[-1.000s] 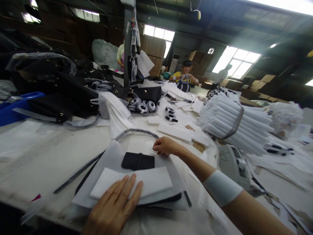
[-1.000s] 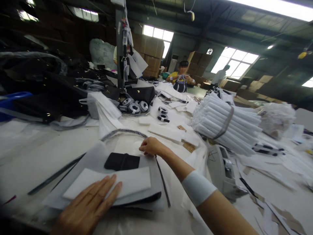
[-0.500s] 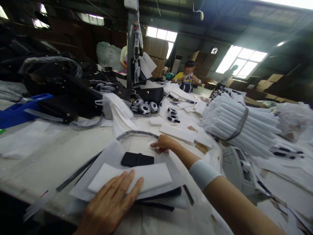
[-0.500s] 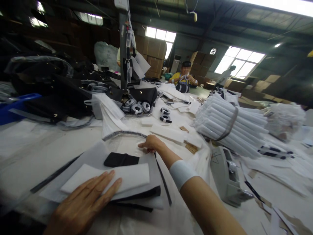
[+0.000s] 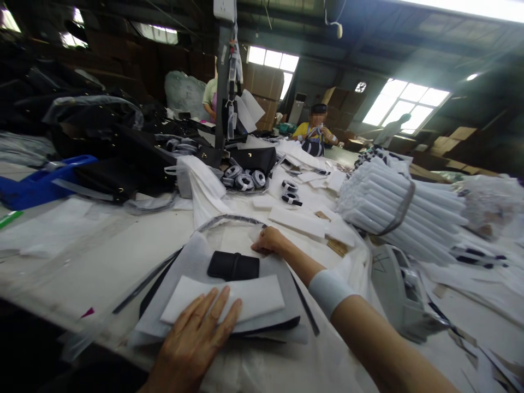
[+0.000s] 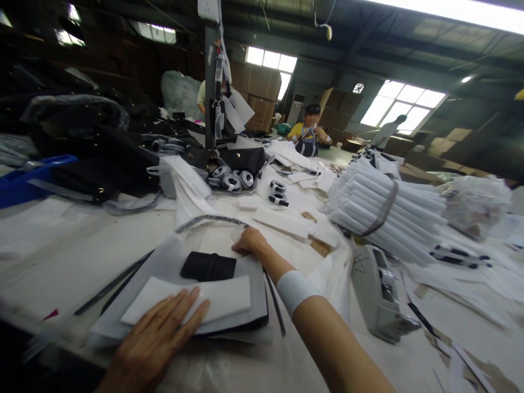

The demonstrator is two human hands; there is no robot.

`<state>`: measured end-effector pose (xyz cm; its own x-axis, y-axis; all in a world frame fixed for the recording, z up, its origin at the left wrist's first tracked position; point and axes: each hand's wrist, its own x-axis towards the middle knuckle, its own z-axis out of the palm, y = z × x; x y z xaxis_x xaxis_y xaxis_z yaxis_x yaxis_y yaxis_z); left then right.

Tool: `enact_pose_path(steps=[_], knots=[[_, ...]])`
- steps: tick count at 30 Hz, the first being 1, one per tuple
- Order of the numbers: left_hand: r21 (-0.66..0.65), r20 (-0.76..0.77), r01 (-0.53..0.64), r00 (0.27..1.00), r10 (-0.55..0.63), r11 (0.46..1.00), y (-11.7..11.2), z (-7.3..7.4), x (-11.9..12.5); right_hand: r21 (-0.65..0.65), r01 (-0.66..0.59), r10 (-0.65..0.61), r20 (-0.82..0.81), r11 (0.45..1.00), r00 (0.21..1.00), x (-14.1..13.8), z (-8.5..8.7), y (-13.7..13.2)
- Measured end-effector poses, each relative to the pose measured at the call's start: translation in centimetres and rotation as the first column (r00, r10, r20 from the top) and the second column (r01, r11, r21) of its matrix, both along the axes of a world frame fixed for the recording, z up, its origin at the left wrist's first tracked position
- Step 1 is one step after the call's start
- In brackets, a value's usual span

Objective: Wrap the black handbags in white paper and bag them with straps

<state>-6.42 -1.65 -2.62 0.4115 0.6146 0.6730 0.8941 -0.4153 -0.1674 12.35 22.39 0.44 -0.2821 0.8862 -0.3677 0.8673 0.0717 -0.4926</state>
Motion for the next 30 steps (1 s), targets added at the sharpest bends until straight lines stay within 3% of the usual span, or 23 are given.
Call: enact_pose_path(steps=[8, 14, 18, 22, 25, 30], knots=[[-0.011, 0.050, 0.010, 0.999, -0.009, 1.000, 0.1, -0.4, 0.5, -0.050, 0.057, -0.073, -0.428, 0.997, 0.901, 3.0, 0.9, -2.0], [0.009, 0.104, 0.011, 0.995, -0.012, 1.000, 0.5, -0.6, 0.9, 0.010, 0.015, -0.006, -0.547, 1.000, 0.837, 4.0, 2.8, -5.4], [-0.010, 0.063, 0.032, 0.998, -0.032, 0.999, 0.6, -0.9, 0.7, 0.138, -0.009, 0.077, -0.495, 0.990, 0.865, 4.2, 4.1, -8.6], [-0.025, 0.016, 0.032, 0.999, -0.032, 0.999, 0.6, -1.1, 0.4, 0.326, -0.082, 0.201, -0.351, 0.942, 0.914, 3.9, 5.1, -11.6], [-0.078, -0.045, 0.054, 0.997, -0.057, 0.995, 0.5, -0.8, 0.2, 0.403, -0.109, 0.235, -0.278, 0.909, 0.932, 3.5, 5.3, -13.6], [-0.152, 0.034, 0.043, 0.999, -0.038, 0.987, 0.2, -0.3, 0.7, 0.530, -0.230, 0.286, -0.026, 0.817, 0.958, 3.1, 4.8, -16.5]])
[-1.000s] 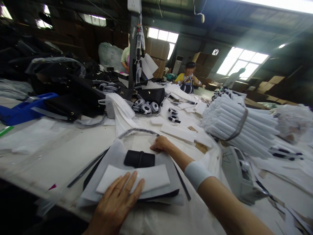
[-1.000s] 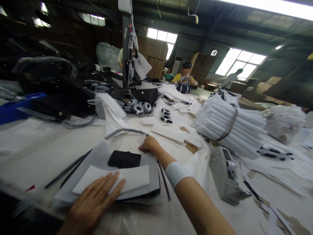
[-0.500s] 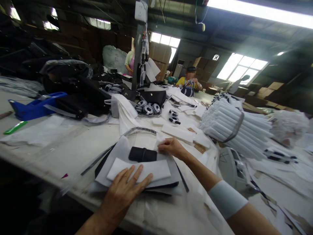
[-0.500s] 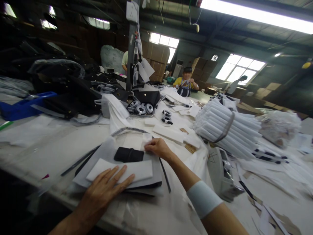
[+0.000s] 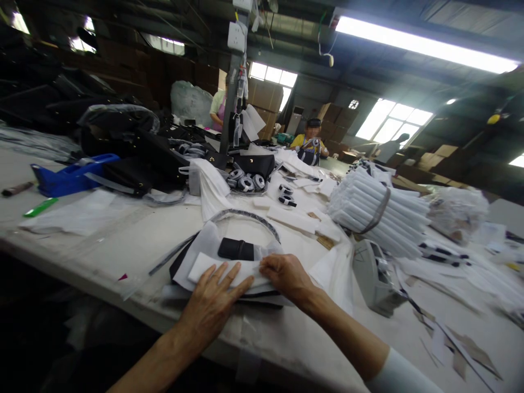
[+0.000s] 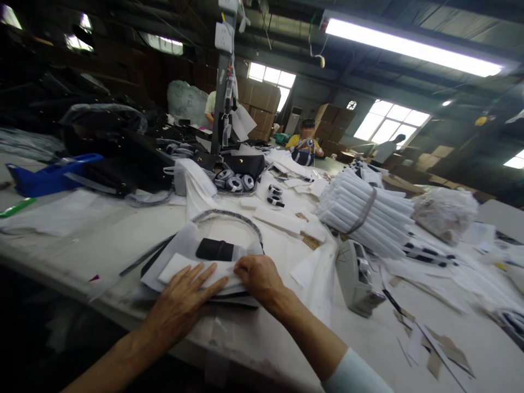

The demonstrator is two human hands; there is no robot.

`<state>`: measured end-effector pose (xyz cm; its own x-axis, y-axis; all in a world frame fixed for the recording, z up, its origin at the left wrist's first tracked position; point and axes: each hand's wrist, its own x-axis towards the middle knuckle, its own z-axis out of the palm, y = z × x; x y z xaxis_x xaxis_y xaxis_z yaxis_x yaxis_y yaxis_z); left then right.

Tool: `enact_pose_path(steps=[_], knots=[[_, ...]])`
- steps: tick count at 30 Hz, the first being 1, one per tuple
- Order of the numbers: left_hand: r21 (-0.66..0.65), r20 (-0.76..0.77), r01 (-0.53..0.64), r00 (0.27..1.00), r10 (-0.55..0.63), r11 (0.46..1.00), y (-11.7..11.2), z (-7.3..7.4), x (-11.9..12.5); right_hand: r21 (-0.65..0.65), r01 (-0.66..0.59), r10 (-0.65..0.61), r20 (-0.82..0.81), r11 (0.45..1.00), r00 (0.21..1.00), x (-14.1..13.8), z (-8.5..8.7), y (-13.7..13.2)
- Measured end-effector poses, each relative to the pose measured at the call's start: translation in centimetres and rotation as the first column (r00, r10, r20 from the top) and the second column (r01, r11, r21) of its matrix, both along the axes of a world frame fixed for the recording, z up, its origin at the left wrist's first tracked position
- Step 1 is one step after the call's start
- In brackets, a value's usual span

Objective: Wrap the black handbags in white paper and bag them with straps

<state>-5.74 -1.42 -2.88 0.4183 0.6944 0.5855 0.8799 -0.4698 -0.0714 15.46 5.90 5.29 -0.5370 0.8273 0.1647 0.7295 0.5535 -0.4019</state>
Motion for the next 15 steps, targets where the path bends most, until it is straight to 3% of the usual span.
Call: enact_pose_path(steps=[5, 10, 15], knots=[[-0.022, 0.033, -0.018, 0.999, 0.019, 1.000, -0.1, 0.2, 0.4, 0.229, -0.041, 0.040, 0.011, 0.972, 0.999, -0.1, -1.2, -2.9], [-0.055, 0.086, 0.008, 0.996, -0.003, 0.998, -0.4, 0.7, 0.5, 0.449, -0.063, 0.115, -0.089, 0.891, 0.989, 0.1, -3.4, -5.5], [-0.051, 0.148, 0.005, 0.989, 0.003, 0.999, -0.5, 1.2, 1.6, 0.558, -0.032, 0.129, -0.134, 0.829, 0.983, 0.1, -4.9, -6.5]])
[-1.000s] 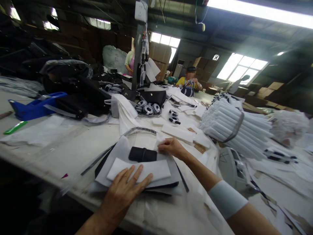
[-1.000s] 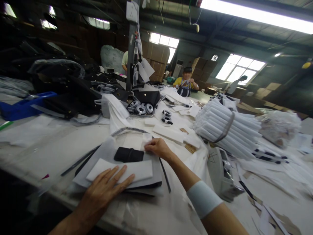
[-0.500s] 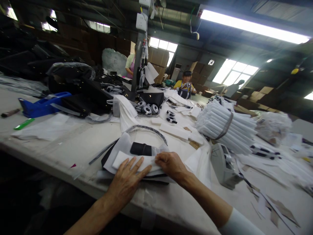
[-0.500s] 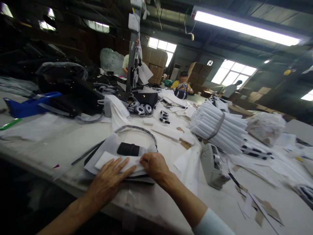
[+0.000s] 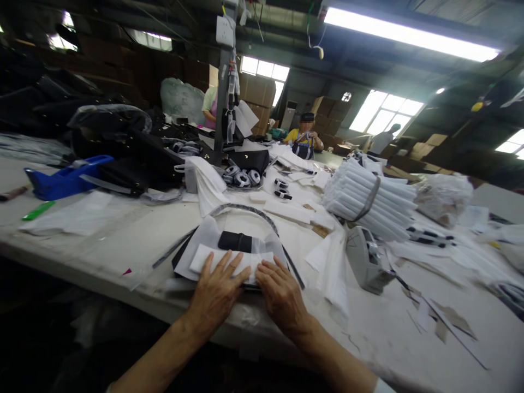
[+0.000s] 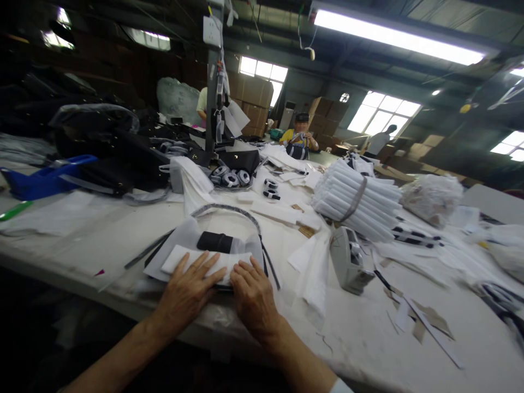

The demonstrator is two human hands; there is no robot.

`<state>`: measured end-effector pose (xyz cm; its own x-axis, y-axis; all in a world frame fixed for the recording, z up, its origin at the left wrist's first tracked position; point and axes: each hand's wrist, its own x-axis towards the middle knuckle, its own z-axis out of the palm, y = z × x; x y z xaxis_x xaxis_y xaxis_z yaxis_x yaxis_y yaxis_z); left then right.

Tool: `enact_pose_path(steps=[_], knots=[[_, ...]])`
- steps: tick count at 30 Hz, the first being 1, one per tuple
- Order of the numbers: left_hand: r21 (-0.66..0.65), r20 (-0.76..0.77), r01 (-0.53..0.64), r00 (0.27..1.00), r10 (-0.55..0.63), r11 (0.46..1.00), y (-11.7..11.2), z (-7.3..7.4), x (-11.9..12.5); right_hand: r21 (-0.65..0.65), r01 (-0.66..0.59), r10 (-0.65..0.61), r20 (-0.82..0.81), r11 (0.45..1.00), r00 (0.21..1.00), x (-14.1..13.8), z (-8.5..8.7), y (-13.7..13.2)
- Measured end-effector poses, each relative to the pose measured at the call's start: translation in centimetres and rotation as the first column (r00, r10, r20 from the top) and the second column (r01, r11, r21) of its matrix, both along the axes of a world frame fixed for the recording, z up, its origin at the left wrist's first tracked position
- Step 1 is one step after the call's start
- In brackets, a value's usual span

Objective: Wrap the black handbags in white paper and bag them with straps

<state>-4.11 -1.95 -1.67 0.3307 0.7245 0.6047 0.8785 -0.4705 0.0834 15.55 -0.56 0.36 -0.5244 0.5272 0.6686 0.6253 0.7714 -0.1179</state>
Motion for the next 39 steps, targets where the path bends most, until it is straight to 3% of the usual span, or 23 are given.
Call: enact_pose_path(steps=[5, 11, 17, 25, 34, 39], knots=[[0.056, -0.095, 0.182, 0.980, -0.177, 0.982, 0.6, 0.0, 0.8, 0.021, -0.010, 0.010, -0.006, 1.000, 1.000, 0.0, -0.5, 0.0], [-0.030, 0.015, 0.285, 0.959, -0.285, 0.958, 0.8, 0.4, 0.5, -0.021, -0.027, 0.025, -0.080, 0.999, 0.996, 0.1, -0.4, -0.1], [-0.031, 0.104, 0.273, 0.958, -0.268, 0.962, 0.8, -0.5, 0.7, -0.086, -0.115, 0.095, -0.205, 0.990, 0.974, 0.4, -0.7, 0.0], [-0.059, 0.120, 0.243, 0.965, -0.235, 0.968, 0.8, 0.2, 0.6, -0.163, -0.022, -0.004, -0.157, 0.986, 0.988, -0.1, 0.6, 0.5], [-0.115, 0.129, 0.249, 0.964, -0.234, 0.962, 1.1, 0.1, 0.8, -0.082, -0.104, 0.092, -0.140, 0.991, 0.986, -0.8, 0.3, -1.9], [-0.106, 0.155, 0.236, 0.963, -0.218, 0.966, 1.0, 0.1, 1.0, -0.089, 0.052, -0.071, -0.226, 0.995, 0.972, 1.0, 2.5, -0.4]])
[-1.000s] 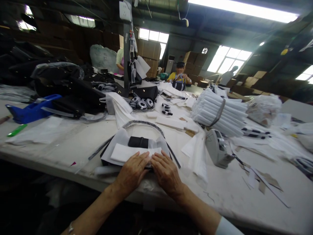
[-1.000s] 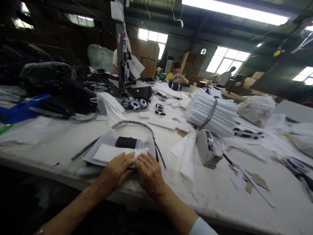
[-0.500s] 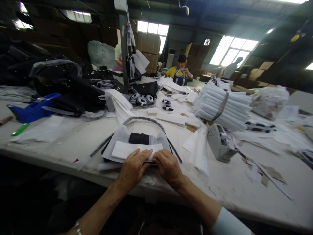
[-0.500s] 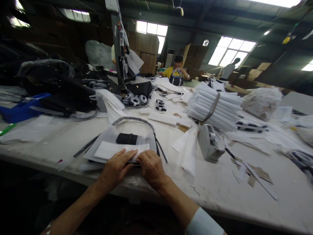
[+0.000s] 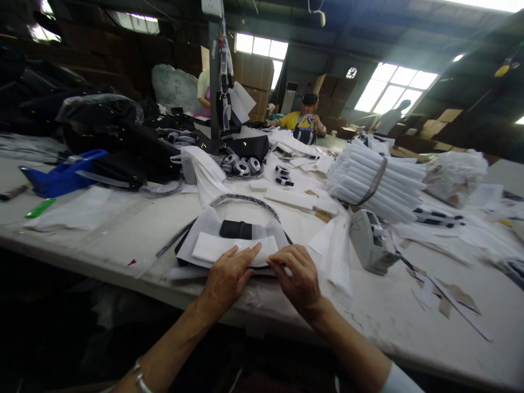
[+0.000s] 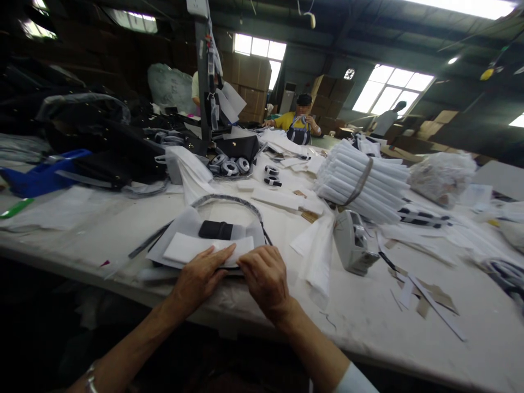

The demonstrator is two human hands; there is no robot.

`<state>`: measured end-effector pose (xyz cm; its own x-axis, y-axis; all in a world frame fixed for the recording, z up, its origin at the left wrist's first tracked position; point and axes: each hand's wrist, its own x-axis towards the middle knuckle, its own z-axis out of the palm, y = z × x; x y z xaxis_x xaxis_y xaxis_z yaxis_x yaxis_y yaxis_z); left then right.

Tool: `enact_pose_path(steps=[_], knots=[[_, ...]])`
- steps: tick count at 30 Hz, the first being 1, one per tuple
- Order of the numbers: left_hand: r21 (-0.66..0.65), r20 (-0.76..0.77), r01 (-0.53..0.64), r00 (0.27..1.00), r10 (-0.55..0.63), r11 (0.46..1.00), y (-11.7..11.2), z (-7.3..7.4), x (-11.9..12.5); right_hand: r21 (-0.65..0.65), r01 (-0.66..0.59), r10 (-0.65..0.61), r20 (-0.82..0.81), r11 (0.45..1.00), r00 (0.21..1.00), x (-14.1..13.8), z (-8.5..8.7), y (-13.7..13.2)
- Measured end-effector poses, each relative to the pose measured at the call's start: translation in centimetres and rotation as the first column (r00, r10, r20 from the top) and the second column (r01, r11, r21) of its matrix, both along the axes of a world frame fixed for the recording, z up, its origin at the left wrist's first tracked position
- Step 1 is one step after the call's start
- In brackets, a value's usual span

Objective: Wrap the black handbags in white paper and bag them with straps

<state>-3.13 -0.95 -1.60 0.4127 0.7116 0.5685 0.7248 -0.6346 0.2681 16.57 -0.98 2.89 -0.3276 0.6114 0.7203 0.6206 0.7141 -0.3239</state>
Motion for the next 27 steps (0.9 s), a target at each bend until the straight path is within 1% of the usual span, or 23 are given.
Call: enact_pose_path(steps=[1, 3, 5, 7, 10, 12, 13, 15, 17, 19, 21, 23, 27], knots=[[-0.003, 0.004, 0.000, 1.000, 0.000, 1.000, 0.0, 0.1, 0.0, -0.029, 0.013, -0.012, 0.038, 1.000, 0.999, 0.4, 0.6, 0.6], [-0.008, 0.014, 0.000, 1.000, 0.000, 1.000, -0.1, 0.2, 0.1, -0.128, -0.002, 0.024, 0.169, 0.992, 0.985, 0.9, 1.6, 1.9], [-0.021, 0.018, 0.002, 1.000, -0.002, 1.000, -0.2, 0.3, 0.1, -0.255, -0.029, 0.112, 0.316, 0.966, 0.942, 1.0, 2.3, 3.0], [-0.033, 0.019, 0.004, 1.000, -0.003, 0.999, -0.2, 0.3, 0.1, -0.334, -0.033, 0.184, 0.434, 0.942, 0.882, 0.9, 2.8, 3.8], [-0.035, 0.029, 0.003, 1.000, -0.002, 0.999, -0.2, 0.3, 0.1, -0.349, -0.045, 0.251, 0.573, 0.936, 0.780, 0.5, 3.4, 4.4], [-0.030, 0.038, 0.002, 0.999, 0.000, 1.000, -0.2, 0.3, 0.1, -0.339, -0.060, 0.269, 0.615, 0.939, 0.741, 0.3, 3.5, 4.6], [-0.029, 0.039, 0.002, 0.999, -0.001, 1.000, -0.2, 0.3, 0.1, -0.330, -0.064, 0.266, 0.616, 0.942, 0.742, 0.2, 3.5, 4.6], [-0.032, 0.037, 0.004, 0.999, -0.003, 0.999, -0.2, 0.3, 0.1, -0.292, -0.087, 0.247, 0.576, 0.952, 0.779, 0.2, 3.2, 4.6], [-0.044, 0.034, 0.007, 0.999, -0.005, 0.999, -0.3, 0.4, 0.1, -0.229, -0.150, 0.248, 0.496, 0.962, 0.832, 0.3, 2.7, 4.5], [-0.059, 0.036, 0.007, 0.999, -0.005, 0.998, -0.3, 0.4, 0.2, -0.185, -0.235, 0.292, 0.412, 0.954, 0.863, 0.5, 2.0, 4.2], [-0.068, 0.035, 0.004, 0.999, -0.002, 0.998, -0.3, 0.4, 0.2, -0.180, -0.301, 0.347, 0.348, 0.936, 0.871, 0.9, 1.6, 3.6], [-0.064, 0.030, 0.005, 1.000, -0.003, 0.998, -0.3, 0.4, 0.2, -0.177, -0.335, 0.374, 0.290, 0.925, 0.881, 1.1, 1.3, 2.9], [-0.008, 0.026, 0.023, 0.999, -0.023, 1.000, -0.1, 0.2, 0.2, -0.127, -0.347, 0.368, 0.221, 0.929, 0.903, 1.1, 0.7, 1.3]])
